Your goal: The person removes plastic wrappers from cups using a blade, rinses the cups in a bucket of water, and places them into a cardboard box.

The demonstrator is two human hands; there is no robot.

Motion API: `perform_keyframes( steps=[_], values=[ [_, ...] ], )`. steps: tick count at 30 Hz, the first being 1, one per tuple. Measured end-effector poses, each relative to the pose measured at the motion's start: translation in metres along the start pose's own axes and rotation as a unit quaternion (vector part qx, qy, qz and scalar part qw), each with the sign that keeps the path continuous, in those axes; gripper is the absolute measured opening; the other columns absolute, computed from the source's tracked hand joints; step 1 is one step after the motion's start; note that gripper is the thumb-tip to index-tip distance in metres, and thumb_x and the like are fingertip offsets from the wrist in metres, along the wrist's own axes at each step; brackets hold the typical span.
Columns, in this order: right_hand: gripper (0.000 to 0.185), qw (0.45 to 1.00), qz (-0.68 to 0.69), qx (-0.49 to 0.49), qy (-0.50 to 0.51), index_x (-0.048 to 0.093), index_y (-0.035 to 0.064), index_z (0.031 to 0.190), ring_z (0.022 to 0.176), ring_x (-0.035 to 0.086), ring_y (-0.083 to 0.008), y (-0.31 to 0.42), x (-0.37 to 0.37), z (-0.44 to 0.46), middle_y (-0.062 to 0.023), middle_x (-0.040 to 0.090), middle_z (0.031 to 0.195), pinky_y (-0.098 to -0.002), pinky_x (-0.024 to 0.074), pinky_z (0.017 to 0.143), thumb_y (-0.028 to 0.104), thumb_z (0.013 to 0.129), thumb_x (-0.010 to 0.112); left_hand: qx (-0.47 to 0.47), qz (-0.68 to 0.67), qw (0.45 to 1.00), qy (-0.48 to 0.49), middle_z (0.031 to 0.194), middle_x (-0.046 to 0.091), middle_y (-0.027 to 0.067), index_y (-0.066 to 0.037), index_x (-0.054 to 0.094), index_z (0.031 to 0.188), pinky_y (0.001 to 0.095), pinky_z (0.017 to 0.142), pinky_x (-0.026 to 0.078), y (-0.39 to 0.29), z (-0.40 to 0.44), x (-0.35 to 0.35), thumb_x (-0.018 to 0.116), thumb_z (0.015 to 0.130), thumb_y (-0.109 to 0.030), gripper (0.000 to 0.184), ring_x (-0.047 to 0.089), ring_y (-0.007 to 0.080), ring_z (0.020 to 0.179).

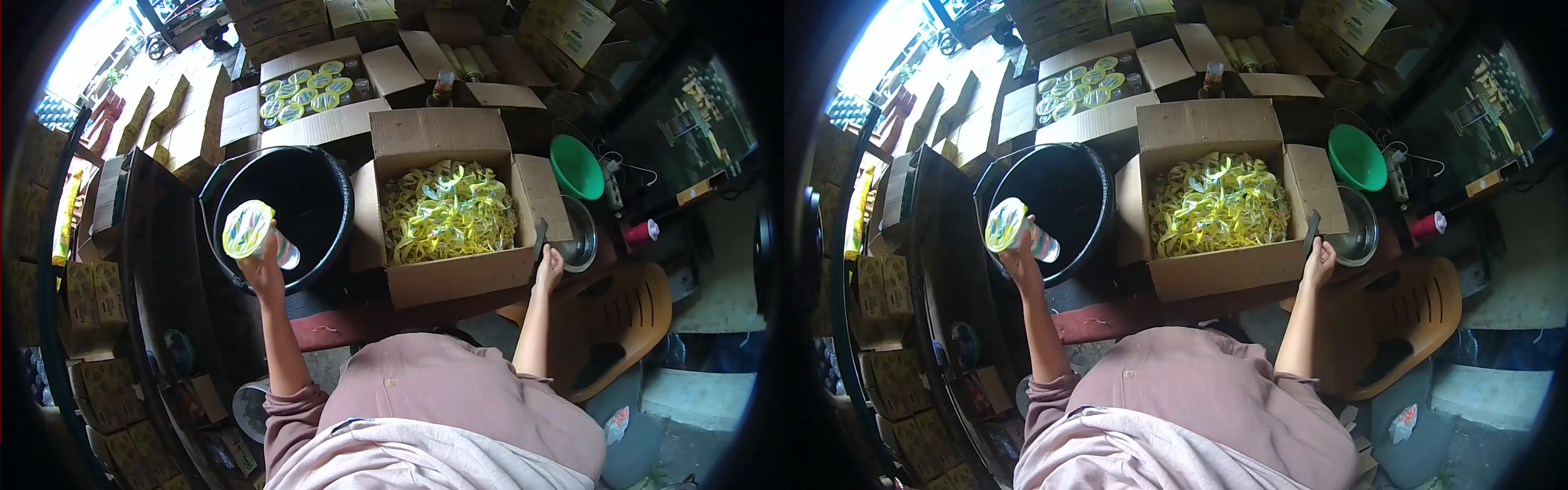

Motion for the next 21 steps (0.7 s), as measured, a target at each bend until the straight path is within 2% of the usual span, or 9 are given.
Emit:
perform_keyframes(
  steps=[1, 5, 7, 9, 12, 16, 17, 19, 21],
  values=[
    [0.042, 1.0, -0.011, 0.021, 0.014, 0.053, 0.0004, 0.107, 0.074, 0.058, -0.0152, -0.012, 0.005, 0.005, -0.0086, 0.062, 0.087, -0.0285, 0.0458, 0.069, 0.023, 0.075, 0.069, 0.013, 0.064, 0.998, 0.002, 0.103, 0.059, 0.0108, 0.003, 0.049, 0.112, 0.03, 0.088, 0.04, 0.009, 0.004, -0.002, 0.064, 0.077, -0.008, 0.04, 0.056, 0.0162, 0.095],
    [0.047, 0.997, -0.053, -0.036, 0.049, 0.054, 0.0004, 0.107, 0.072, 0.058, -0.0158, -0.022, 0.017, 0.017, -0.0098, 0.064, 0.085, -0.0283, 0.0468, 0.068, 0.017, 0.068, 0.074, -0.007, 0.025, 0.999, 0.024, 0.106, 0.056, 0.0084, 0.002, 0.049, 0.11, 0.0282, 0.088, 0.039, 0.042, 0.006, 0.002, 0.066, 0.074, -0.006, 0.041, 0.053, 0.0145, 0.099],
    [0.045, 0.998, -0.028, -0.016, 0.055, 0.054, -0.0018, 0.107, 0.073, 0.059, -0.0155, -0.02, 0.016, 0.019, -0.0102, 0.064, 0.083, -0.0269, 0.0471, 0.068, 0.008, 0.067, 0.073, 0.005, 0.026, 0.999, 0.033, 0.105, 0.056, 0.0079, 0.001, 0.05, 0.11, 0.0274, 0.087, 0.04, 0.035, 0.005, 0.009, 0.065, 0.075, -0.006, 0.039, 0.054, 0.0146, 0.098],
    [0.042, 0.995, 0.071, 0.02, 0.074, 0.053, -0.0044, 0.108, 0.074, 0.058, -0.0145, -0.031, 0.018, 0.027, -0.0106, 0.063, 0.084, -0.0253, 0.047, 0.069, 0.002, 0.07, 0.069, -0.006, 0.072, 0.996, 0.047, 0.098, 0.061, 0.0069, 0.002, 0.056, 0.103, 0.0265, 0.082, 0.043, 0.028, 0.006, 0.013, 0.064, 0.074, -0.002, 0.031, 0.057, 0.0134, 0.091],
    [0.04, 0.986, 0.152, 0.03, 0.06, 0.052, -0.0052, 0.111, 0.081, 0.058, -0.0132, -0.011, 0.017, 0.024, -0.0095, 0.062, 0.09, -0.0238, 0.0458, 0.073, -0.004, 0.073, 0.064, -0.05, 0.014, 0.998, 0.043, 0.095, 0.062, 0.0066, 0.001, 0.057, 0.1, 0.0254, 0.08, 0.044, 0.035, 0.004, 0.014, 0.065, 0.071, 0.001, 0.031, 0.058, 0.0132, 0.089],
    [0.031, 0.929, 0.273, 0.132, 0.213, 0.057, 0.0048, 0.109, 0.073, 0.052, -0.0026, 0.057, 0.079, -0.047, 0.0004, 0.06, 0.094, -0.0161, 0.0304, 0.052, 0.003, 0.079, 0.061, -0.022, -0.015, 0.999, 0.032, 0.098, 0.052, 0.0062, -0.005, 0.034, 0.109, 0.025, 0.077, 0.046, 0.036, 0.005, 0.013, 0.068, 0.066, 0.003, 0.054, 0.055, 0.0118, 0.087],
    [0.03, 0.914, 0.273, 0.134, 0.268, 0.058, 0.0054, 0.108, 0.073, 0.052, -0.0033, 0.068, 0.103, -0.064, 0.0005, 0.06, 0.093, -0.0158, 0.0316, 0.053, 0.002, 0.078, 0.061, -0.057, -0.059, 0.996, 0.032, 0.098, 0.053, 0.0067, -0.006, 0.034, 0.109, 0.0254, 0.081, 0.045, 0.036, 0.004, 0.016, 0.067, 0.066, 0.005, 0.055, 0.055, 0.013, 0.089],
    [0.028, 0.896, 0.267, 0.087, 0.345, 0.059, 0.0047, 0.104, 0.075, 0.052, -0.0039, 0.106, 0.147, -0.106, -0.0003, 0.06, 0.091, -0.0156, 0.0328, 0.056, 0.0, 0.076, 0.061, -0.001, -0.06, 0.997, 0.041, 0.098, 0.055, 0.0057, -0.005, 0.038, 0.111, 0.0238, 0.078, 0.046, 0.029, 0.005, 0.018, 0.065, 0.069, 0.005, 0.05, 0.056, 0.011, 0.089],
    [0.034, 0.837, 0.288, 0.098, 0.454, 0.058, 0.0063, 0.106, 0.076, 0.054, -0.0069, 0.141, 0.189, -0.162, -0.0024, 0.061, 0.091, -0.0168, 0.0369, 0.06, -0.003, 0.074, 0.062, -0.029, -0.044, 0.997, 0.051, 0.096, 0.056, 0.0055, -0.003, 0.042, 0.109, 0.0246, 0.078, 0.046, 0.028, 0.005, 0.021, 0.066, 0.067, 0.004, 0.049, 0.056, 0.0112, 0.088]
  ],
)
Point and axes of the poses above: each hand's wrist, its own z-axis towards the middle knuckle, its own x-axis out of the palm, y = z × x, the point moved 10 cm from there along z, towards the middle knuckle
